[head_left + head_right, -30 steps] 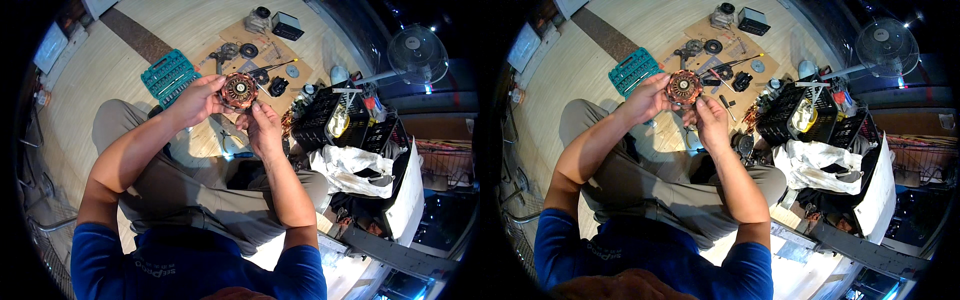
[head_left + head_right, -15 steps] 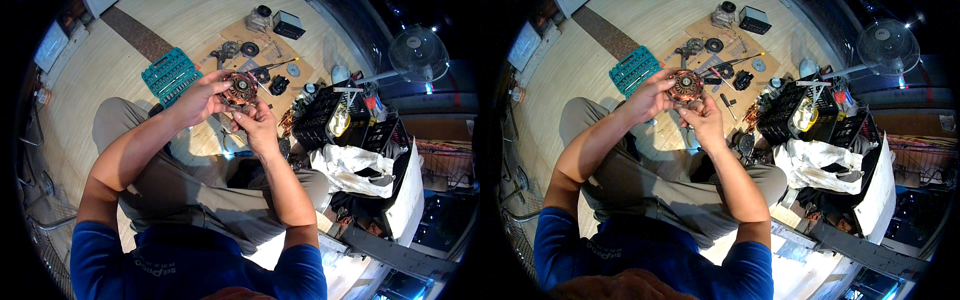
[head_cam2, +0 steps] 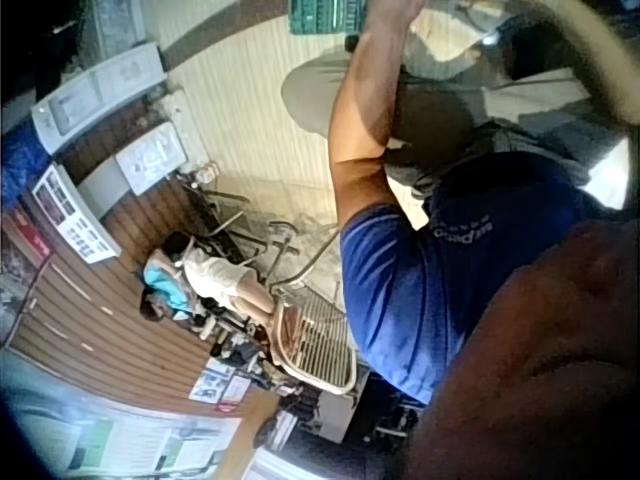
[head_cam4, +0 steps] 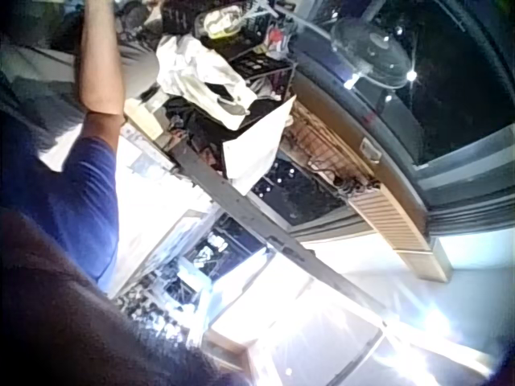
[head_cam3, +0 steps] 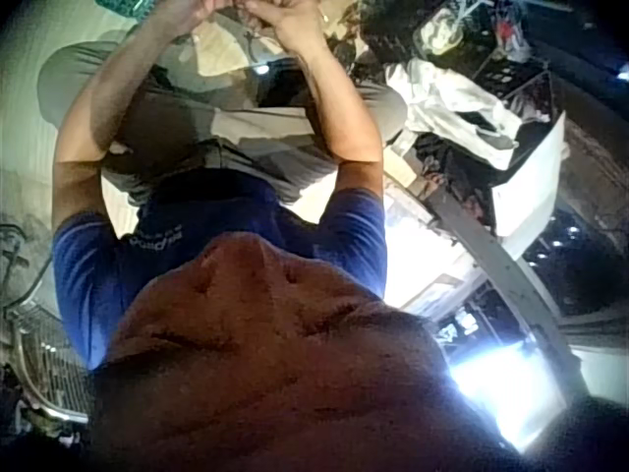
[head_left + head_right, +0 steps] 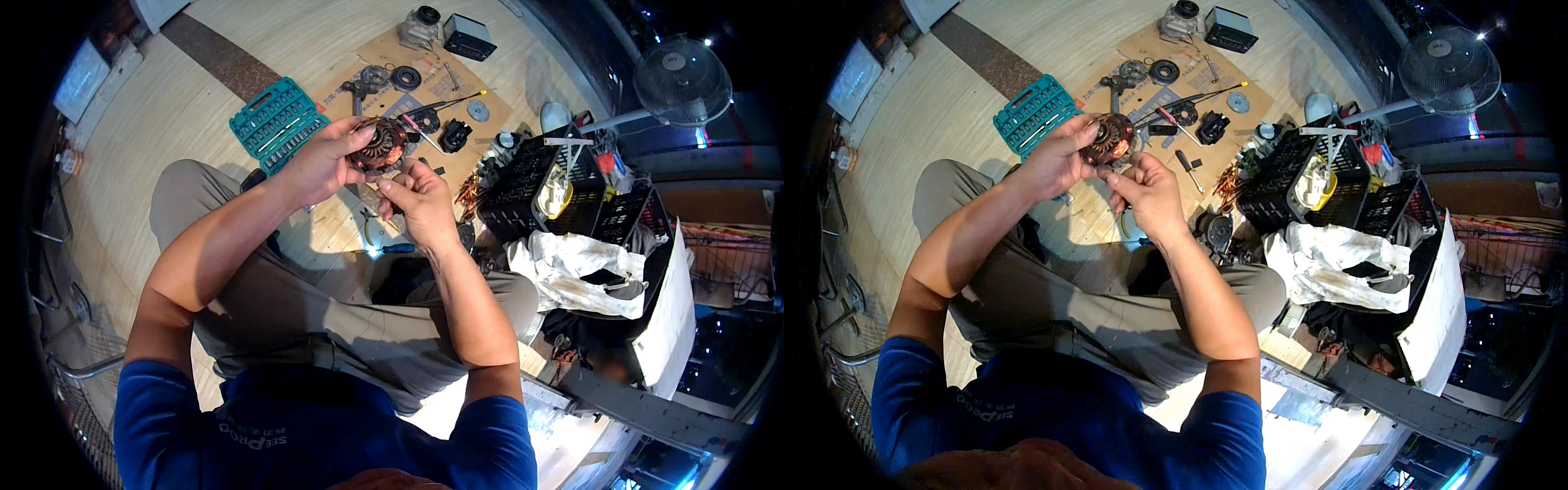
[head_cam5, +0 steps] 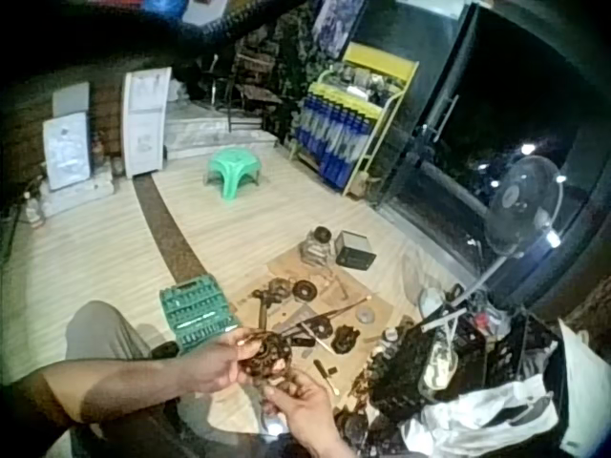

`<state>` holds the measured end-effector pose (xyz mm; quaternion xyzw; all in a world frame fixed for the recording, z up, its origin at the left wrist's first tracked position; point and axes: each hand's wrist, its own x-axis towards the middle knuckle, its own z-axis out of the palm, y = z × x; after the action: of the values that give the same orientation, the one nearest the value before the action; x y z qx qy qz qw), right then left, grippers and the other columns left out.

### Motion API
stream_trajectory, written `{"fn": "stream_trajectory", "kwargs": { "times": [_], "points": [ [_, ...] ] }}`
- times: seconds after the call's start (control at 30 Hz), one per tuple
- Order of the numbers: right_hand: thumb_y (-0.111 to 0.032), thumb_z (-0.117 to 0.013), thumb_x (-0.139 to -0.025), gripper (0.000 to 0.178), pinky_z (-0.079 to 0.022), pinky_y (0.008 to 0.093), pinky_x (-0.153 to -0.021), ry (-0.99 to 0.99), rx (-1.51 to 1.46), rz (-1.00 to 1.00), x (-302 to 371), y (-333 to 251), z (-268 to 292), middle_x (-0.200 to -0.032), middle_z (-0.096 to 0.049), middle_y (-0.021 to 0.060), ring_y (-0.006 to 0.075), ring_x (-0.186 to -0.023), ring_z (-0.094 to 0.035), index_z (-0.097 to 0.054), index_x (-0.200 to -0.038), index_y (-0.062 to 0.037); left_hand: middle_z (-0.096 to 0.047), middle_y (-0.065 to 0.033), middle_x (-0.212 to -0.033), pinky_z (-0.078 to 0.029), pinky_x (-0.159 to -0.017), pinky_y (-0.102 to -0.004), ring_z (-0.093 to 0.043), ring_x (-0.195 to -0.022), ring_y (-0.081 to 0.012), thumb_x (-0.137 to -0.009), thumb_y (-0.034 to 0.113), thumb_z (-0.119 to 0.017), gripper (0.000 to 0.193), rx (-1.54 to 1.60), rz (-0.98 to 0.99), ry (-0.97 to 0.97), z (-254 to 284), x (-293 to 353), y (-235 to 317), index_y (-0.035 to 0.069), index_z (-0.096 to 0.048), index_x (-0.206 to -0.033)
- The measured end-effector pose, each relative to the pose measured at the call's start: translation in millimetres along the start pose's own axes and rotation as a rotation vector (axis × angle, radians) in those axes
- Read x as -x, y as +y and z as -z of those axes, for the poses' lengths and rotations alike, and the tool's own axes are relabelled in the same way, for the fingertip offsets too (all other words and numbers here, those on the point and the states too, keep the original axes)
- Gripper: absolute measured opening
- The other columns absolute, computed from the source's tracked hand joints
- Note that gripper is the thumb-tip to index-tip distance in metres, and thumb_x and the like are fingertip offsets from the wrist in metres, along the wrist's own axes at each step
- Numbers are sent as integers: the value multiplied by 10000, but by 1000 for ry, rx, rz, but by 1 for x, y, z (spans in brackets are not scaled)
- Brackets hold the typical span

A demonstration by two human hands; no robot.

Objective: The person works on a fan motor stator, threading wires and using pliers to cut or secure components while sitting on the floor.

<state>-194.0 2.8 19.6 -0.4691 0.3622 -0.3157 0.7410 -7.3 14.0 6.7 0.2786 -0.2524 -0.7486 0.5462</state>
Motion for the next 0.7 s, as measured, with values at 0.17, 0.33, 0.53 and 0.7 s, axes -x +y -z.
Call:
{"fn": "stream_trajectory", "kwargs": {
  "times": [0.17, 0.33, 0.53, 0.7],
  "points": [
    [-56, -664, -864, 194, -426, 221, -452, 139, 127, -38, 0, 0, 2, -713, -626, 61, 98, -503, -542, -599, -1025, 31, -551, -128, -1234, -546, -849, -407, -599, -1094, -228, -977, 228, -509, 360, -53, -10, 80, 0, 0, -1, 58, -398, -1273],
    [-96, -654, -881, 134, -370, 208, -409, 117, 147, -100, 2, -3, 2, -626, -577, 20, 71, -451, -483, -623, -955, 11, -568, -117, -1205, -560, -801, -382, -616, -1054, -218, -964, 227, -541, 356, -59, -38, 181, -2, 0, -2, 81, -385, -1249],
    [-110, -639, -893, 119, -331, 205, -391, 81, 18, -121, 3, -5, 0, -576, -530, -4, 61, -426, -443, -620, -932, 2, -572, -140, -1173, -559, -804, -400, -621, -1052, -234, -936, 235, -595, 413, -42, -47, 167, -1, -1, -1, 32, -384, -1227],
    [-101, -638, -891, 103, -320, 208, -381, 59, -2, -100, 5, -5, 0, -573, -530, 1, 66, -418, -440, -611, -916, -5, -577, -128, -1186, -563, -801, -383, -625, -1035, -209, -969, 216, -532, 326, -42, -28, 168, -3, -1, -3, 46, -416, -1221]
  ]
}}
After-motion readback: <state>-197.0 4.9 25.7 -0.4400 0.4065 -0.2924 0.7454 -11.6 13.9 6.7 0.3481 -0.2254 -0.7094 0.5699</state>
